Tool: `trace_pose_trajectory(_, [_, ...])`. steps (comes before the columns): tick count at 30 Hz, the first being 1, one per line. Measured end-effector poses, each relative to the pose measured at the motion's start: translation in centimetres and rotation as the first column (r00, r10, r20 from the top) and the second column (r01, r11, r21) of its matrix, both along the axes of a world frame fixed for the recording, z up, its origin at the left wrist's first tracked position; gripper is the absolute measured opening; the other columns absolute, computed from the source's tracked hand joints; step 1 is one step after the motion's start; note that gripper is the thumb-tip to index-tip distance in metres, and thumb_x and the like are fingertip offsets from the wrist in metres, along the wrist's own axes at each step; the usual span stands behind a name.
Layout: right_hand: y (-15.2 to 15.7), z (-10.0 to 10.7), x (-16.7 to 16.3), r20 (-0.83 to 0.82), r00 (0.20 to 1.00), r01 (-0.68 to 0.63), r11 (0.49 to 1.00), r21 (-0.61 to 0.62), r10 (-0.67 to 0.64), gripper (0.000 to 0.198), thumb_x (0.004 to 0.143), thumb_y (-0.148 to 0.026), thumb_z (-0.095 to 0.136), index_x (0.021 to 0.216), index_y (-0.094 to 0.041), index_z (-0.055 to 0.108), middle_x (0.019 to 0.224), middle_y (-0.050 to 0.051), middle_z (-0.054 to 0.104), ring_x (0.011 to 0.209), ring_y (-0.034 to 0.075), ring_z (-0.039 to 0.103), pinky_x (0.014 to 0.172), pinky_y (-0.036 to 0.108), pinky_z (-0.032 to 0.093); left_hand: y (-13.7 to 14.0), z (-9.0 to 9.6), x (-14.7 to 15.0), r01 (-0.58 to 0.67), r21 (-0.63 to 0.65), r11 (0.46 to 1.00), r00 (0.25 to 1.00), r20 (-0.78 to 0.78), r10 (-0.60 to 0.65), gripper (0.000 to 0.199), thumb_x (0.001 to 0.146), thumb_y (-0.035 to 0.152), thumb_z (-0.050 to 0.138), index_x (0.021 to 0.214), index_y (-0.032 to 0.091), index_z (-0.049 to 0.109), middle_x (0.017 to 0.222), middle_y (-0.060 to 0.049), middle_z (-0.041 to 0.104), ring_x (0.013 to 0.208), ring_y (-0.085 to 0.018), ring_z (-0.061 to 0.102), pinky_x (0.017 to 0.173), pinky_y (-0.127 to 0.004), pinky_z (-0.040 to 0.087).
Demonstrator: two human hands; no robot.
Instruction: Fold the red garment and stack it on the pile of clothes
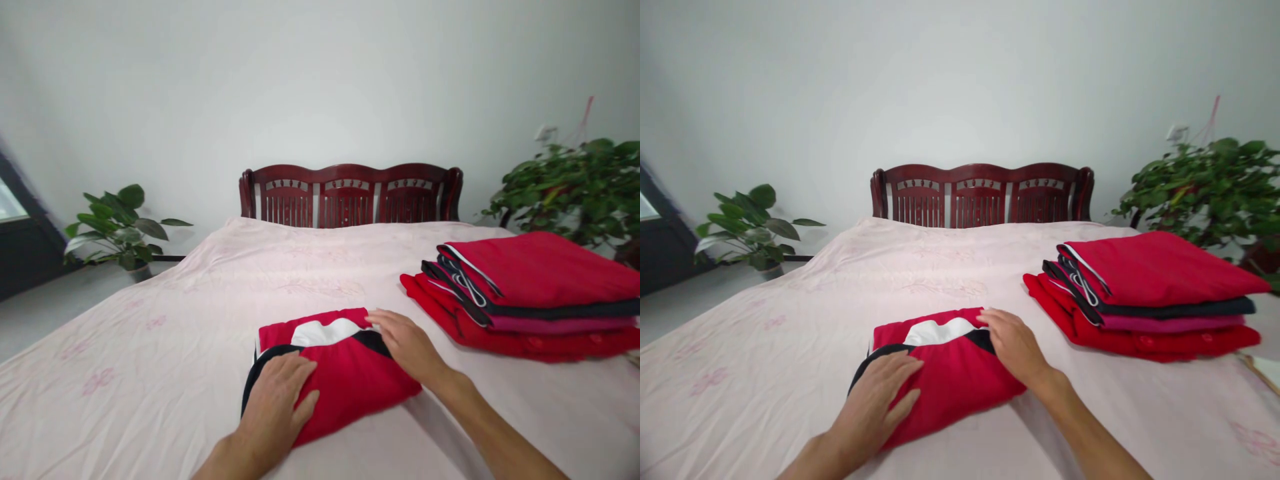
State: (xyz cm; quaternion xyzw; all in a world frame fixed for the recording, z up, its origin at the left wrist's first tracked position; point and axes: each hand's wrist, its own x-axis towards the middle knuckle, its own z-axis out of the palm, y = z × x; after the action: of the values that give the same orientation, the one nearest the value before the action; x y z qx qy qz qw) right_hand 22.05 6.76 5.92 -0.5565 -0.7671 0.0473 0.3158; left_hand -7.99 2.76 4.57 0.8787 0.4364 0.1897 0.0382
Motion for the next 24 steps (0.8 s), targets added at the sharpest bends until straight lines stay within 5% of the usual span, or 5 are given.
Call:
trace_pose_trajectory(3, [-1.1, -0.2, -4.6, 0.091, 0.981, -0.167, 0.985, -0.032, 0.169, 0.048, 0.096, -0.035, 0.045, 0.143, -0.028, 0.050, 0.150, 0.002, 0.047, 0.141, 0.024, 0.039, 0.119, 0.047, 0.026, 0.9, -1.3, 0.7, -0.001, 0.077, 0.997, 0.995, -0.104, 0.009, 0.055, 0.092, 0.041, 0.053, 0.143, 0.023, 0.049, 0.149, -0.010, 0.050, 0.141, -0.033, 0.039, 0.116, -0.057, 0.030])
trace_pose_trajectory(6, [-1.4, -2.4, -6.8, 0.159, 0.954, -0.231, 0.962, -0.147, 0.254, 0.053, 0.096, -0.043, 0.047, 0.147, -0.027, 0.045, 0.154, 0.005, 0.042, 0.144, 0.027, 0.033, 0.120, 0.051, 0.023, 1.9, -3.2, 0.6, -0.047, 0.072, 0.996, 0.983, -0.174, 0.059, 0.062, 0.091, 0.046, 0.054, 0.148, 0.023, 0.041, 0.156, -0.012, 0.038, 0.144, -0.034, 0.034, 0.116, -0.059, 0.027])
trace_pose_trajectory(10, [0.1, -4.4, -5.8, 0.202, 0.957, -0.168, 0.966, -0.195, 0.207, 0.053, 0.098, -0.048, 0.041, 0.145, -0.026, 0.047, 0.154, 0.007, 0.041, 0.145, 0.027, 0.031, 0.121, 0.051, 0.020, 3.9, -4.3, -1.0, -0.089, 0.028, 0.996, 0.984, -0.153, 0.093, 0.060, 0.096, 0.050, 0.043, 0.150, 0.024, 0.037, 0.156, -0.011, 0.039, 0.144, -0.030, 0.035, 0.116, -0.055, 0.029])
trace_pose_trajectory(17, [2.2, -4.5, -3.1, 0.231, 0.964, -0.075, 0.969, -0.235, 0.131, 0.049, 0.099, -0.042, 0.035, 0.144, -0.029, 0.048, 0.153, 0.002, 0.043, 0.146, 0.025, 0.030, 0.120, 0.052, 0.018, 6.6, -4.5, -3.1, -0.088, -0.128, 0.988, 0.989, -0.131, 0.072, 0.054, 0.100, 0.044, 0.034, 0.150, 0.024, 0.037, 0.155, -0.010, 0.040, 0.145, -0.024, 0.033, 0.118, -0.051, 0.024])
trace_pose_trajectory(24, [2.0, -4.3, -2.2, 0.237, 0.971, 0.020, 0.981, -0.193, 0.026, 0.044, 0.097, -0.032, 0.037, 0.136, -0.026, 0.056, 0.148, 0.006, 0.050, 0.141, 0.026, 0.039, 0.117, 0.054, 0.022, 6.2, -3.7, -3.4, -0.118, -0.120, 0.986, 0.993, -0.008, 0.118, 0.045, 0.101, 0.035, 0.031, 0.138, 0.019, 0.053, 0.144, -0.008, 0.056, 0.138, -0.023, 0.044, 0.117, -0.044, 0.029])
